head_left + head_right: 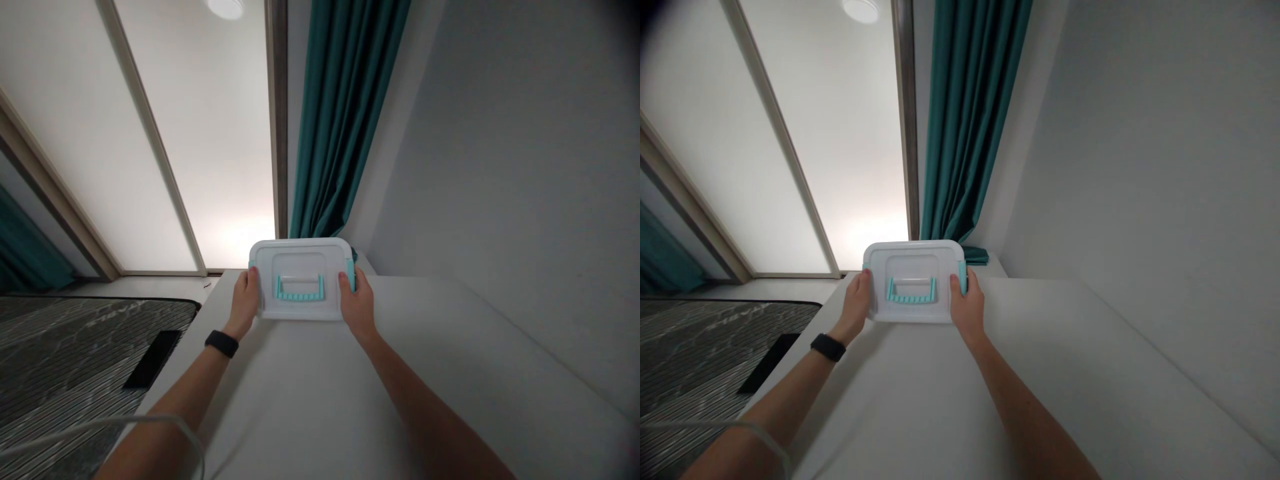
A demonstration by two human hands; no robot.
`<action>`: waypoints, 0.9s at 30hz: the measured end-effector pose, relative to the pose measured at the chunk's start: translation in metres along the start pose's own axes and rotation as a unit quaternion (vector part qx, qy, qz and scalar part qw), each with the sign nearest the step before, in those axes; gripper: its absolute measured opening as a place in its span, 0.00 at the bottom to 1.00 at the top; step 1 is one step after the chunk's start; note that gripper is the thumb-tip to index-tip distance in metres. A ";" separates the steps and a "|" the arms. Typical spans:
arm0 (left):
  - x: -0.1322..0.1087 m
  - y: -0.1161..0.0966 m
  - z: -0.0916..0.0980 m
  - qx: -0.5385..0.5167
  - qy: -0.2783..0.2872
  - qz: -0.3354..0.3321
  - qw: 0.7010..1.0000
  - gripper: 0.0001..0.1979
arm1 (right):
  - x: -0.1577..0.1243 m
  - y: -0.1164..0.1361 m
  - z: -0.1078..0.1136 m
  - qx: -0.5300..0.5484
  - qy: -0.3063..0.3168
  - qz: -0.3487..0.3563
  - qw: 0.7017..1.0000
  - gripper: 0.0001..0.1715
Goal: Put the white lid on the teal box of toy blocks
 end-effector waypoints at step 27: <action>-0.021 -0.007 0.009 -0.024 -0.008 -0.022 0.999 0.21 | -0.020 -0.010 0.013 -0.009 -0.002 -0.020 1.000 0.36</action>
Point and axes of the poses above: each hand's wrist, its own x-axis towards the middle knuckle, its own z-axis out of the back of the hand, y = z × x, the point moved 3 cm from there along x, towards the middle knuckle, and after that the axes turned 1 degree about -y, right-handed, at the moved point
